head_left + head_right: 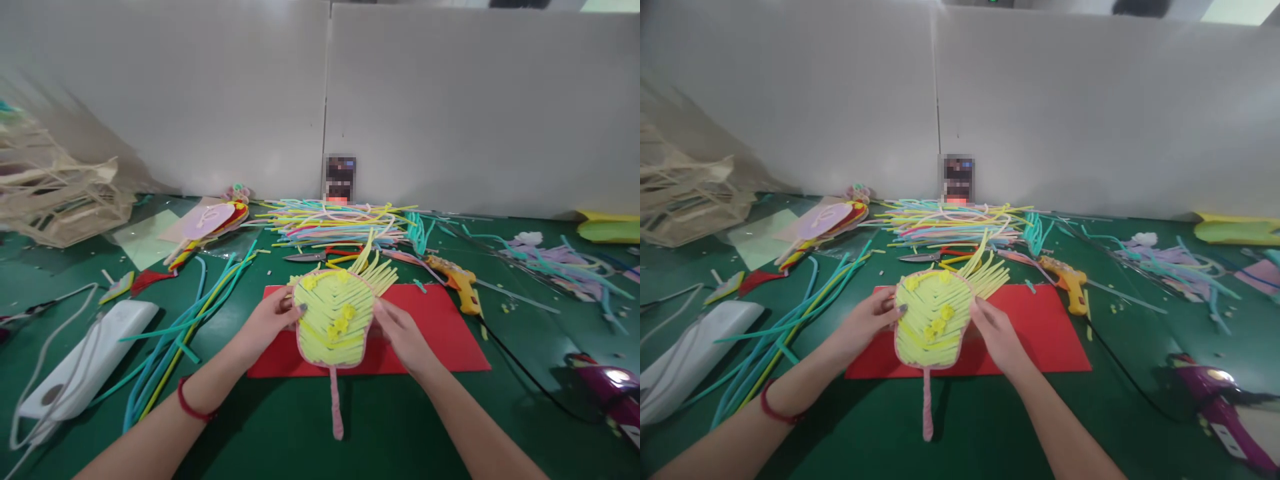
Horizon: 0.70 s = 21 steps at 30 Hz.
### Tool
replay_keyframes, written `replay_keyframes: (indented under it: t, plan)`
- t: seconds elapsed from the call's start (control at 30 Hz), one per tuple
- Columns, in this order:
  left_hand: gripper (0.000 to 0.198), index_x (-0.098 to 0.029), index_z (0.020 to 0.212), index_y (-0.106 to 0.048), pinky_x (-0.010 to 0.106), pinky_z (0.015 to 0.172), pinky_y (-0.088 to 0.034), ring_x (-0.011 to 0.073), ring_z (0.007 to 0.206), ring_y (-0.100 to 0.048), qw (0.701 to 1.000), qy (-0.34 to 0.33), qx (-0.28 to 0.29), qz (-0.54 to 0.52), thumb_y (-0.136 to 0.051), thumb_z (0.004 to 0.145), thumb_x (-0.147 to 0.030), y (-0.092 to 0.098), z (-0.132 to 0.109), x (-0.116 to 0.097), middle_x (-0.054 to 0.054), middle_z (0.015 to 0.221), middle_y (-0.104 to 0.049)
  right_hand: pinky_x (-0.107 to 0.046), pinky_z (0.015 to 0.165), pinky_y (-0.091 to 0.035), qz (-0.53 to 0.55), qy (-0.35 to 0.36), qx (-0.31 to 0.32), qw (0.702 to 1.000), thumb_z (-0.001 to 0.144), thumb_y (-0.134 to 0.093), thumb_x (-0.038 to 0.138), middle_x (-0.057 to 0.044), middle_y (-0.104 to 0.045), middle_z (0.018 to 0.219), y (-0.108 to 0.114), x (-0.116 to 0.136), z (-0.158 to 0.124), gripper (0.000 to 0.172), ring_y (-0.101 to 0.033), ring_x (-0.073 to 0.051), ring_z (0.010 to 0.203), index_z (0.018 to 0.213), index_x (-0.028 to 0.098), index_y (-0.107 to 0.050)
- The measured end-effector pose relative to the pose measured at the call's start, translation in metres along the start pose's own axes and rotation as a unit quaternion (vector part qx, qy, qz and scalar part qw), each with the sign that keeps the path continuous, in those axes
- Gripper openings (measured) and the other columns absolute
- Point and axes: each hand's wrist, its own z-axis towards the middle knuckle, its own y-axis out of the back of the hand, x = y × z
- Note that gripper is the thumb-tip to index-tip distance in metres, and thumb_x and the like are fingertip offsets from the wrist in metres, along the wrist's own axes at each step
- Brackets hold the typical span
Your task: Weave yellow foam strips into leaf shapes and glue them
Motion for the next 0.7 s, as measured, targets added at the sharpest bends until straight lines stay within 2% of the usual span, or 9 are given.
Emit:
replay_keyframes:
  t: [0.13, 0.23, 0.3, 0.4, 0.5, 0.57, 0.63, 0.7]
  plan:
    - [0.053, -0.018, 0.098, -0.053, 0.031, 0.073, -0.054, 0.0222, 0.092, -0.065, 0.999, -0.025, -0.036, 0.008, -0.075, 0.062, -0.049, 0.003, 0.0, -0.001, 0.009, 0.105, -0.068, -0.028, 0.057, -0.053, 0.03, 0.046, -0.128, 0.99, 0.076, -0.061, 0.06, -0.011, -0.071, 0.098, 0.015, 0.004, 0.007, 0.047, -0.066, -0.022, 0.084, 0.095, 0.018, -0.069]
    - [0.05, -0.019, 0.095, -0.051, 0.033, 0.074, -0.054, 0.0224, 0.093, -0.065, 0.997, -0.033, -0.057, 0.032, -0.073, 0.062, -0.049, 0.002, 0.005, 0.002, 0.008, 0.105, -0.068, -0.025, 0.053, -0.049, 0.019, 0.074, -0.237, 0.969, 0.073, -0.064, 0.059, -0.01, -0.071, 0.085, 0.026, 0.006, 0.012, 0.044, -0.064, -0.018, 0.073, 0.084, 0.017, -0.067]
    - [0.047, -0.02, 0.093, -0.051, 0.035, 0.074, -0.054, 0.0227, 0.091, -0.065, 0.996, -0.038, -0.053, 0.067, -0.07, 0.064, -0.05, 0.002, 0.008, 0.004, 0.007, 0.1, -0.068, -0.027, 0.054, -0.049, -0.018, 0.085, -0.28, 0.956, 0.073, -0.062, 0.061, -0.009, -0.07, 0.083, 0.032, 0.005, 0.014, 0.045, -0.063, -0.018, 0.071, 0.081, 0.017, -0.065]
    - [0.039, -0.02, 0.096, -0.054, 0.035, 0.075, -0.053, 0.0215, 0.086, -0.064, 0.974, -0.09, -0.078, 0.192, -0.065, 0.069, -0.046, 0.006, 0.011, 0.006, 0.005, 0.093, -0.068, -0.033, 0.069, -0.051, -0.159, 0.12, -0.304, 0.932, 0.083, -0.048, 0.059, -0.01, -0.07, 0.088, 0.04, 0.002, 0.016, 0.045, -0.064, -0.021, 0.08, 0.082, 0.017, -0.065]
    - [0.032, -0.021, 0.105, -0.058, 0.035, 0.083, -0.049, 0.0199, 0.086, -0.061, 0.907, -0.178, -0.174, 0.34, -0.057, 0.077, -0.037, 0.014, 0.011, 0.005, 0.004, 0.096, -0.065, -0.038, 0.085, -0.048, -0.348, 0.168, -0.301, 0.872, 0.09, -0.036, 0.047, -0.01, -0.068, 0.096, 0.047, -0.004, 0.018, 0.041, -0.062, -0.022, 0.093, 0.089, 0.019, -0.065]
    - [0.031, -0.019, 0.108, -0.057, 0.036, 0.091, -0.045, 0.0212, 0.095, -0.058, 0.867, -0.212, -0.213, 0.398, -0.05, 0.082, -0.034, 0.019, 0.011, 0.003, 0.007, 0.103, -0.061, -0.04, 0.092, -0.044, -0.411, 0.186, -0.295, 0.843, 0.088, -0.038, 0.042, -0.011, -0.066, 0.102, 0.05, -0.009, 0.021, 0.036, -0.059, -0.023, 0.1, 0.092, 0.018, -0.065]
    - [0.031, -0.016, 0.108, -0.057, 0.038, 0.097, -0.041, 0.0227, 0.105, -0.056, 0.854, -0.215, -0.214, 0.422, -0.042, 0.085, -0.032, 0.023, 0.011, 0.002, 0.011, 0.11, -0.059, -0.043, 0.099, -0.039, -0.434, 0.191, -0.292, 0.831, 0.084, -0.042, 0.038, -0.014, -0.063, 0.111, 0.052, -0.016, 0.024, 0.032, -0.054, -0.025, 0.109, 0.094, 0.018, -0.064]
    - [0.032, -0.015, 0.109, -0.057, 0.039, 0.1, -0.039, 0.0231, 0.11, -0.054, 0.858, -0.199, -0.197, 0.43, -0.039, 0.087, -0.031, 0.024, 0.015, -0.001, 0.012, 0.114, -0.059, -0.048, 0.101, -0.036, -0.458, 0.185, -0.294, 0.818, 0.082, -0.043, 0.035, -0.016, -0.058, 0.119, 0.052, -0.024, 0.026, 0.03, -0.049, -0.028, 0.117, 0.097, 0.018, -0.063]
